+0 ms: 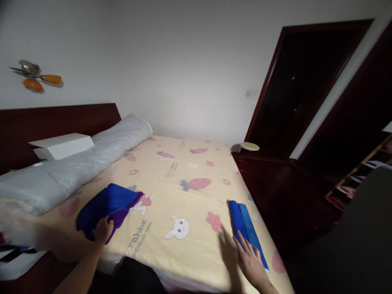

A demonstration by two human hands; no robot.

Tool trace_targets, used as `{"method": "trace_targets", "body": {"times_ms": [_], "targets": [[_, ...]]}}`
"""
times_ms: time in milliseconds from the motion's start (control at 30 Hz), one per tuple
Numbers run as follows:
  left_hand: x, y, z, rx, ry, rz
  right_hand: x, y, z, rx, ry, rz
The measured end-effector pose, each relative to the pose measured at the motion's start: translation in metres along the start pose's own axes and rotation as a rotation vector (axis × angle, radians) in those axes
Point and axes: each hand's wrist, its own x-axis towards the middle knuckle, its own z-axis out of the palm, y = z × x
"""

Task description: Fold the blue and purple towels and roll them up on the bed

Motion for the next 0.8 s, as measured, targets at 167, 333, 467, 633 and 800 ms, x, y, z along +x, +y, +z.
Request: {"method": "trace_targets", "body": {"times_ms": [167, 333, 467, 633, 800], "targets": [[0.041, 0.048, -0.028, -0.278, 0.033, 0.123, 0.014, -0.017, -0.020, 0.168, 0.020, 0.045], [-0.007, 0.145, -0.013, -0.563, -0.158, 0.355, 0.058, -0.102, -0.043, 0.983, -0.059, 0.216], [-0.123, 0.209, 0.028, -0.728, -0.491, 0.530, 0.082, -0.191, -0.032, 1.350, -0.183, 0.289], [-0.217, 0.221, 0.064, -0.823, -0.742, 0.518, 0.076, -0.236, 0.000, 1.427, -0.077, 0.443], [-0.228, 0.200, 0.086, -0.814, -0.881, 0.388, 0.061, -0.232, 0.015, 1.477, -0.040, 0.508]]}}
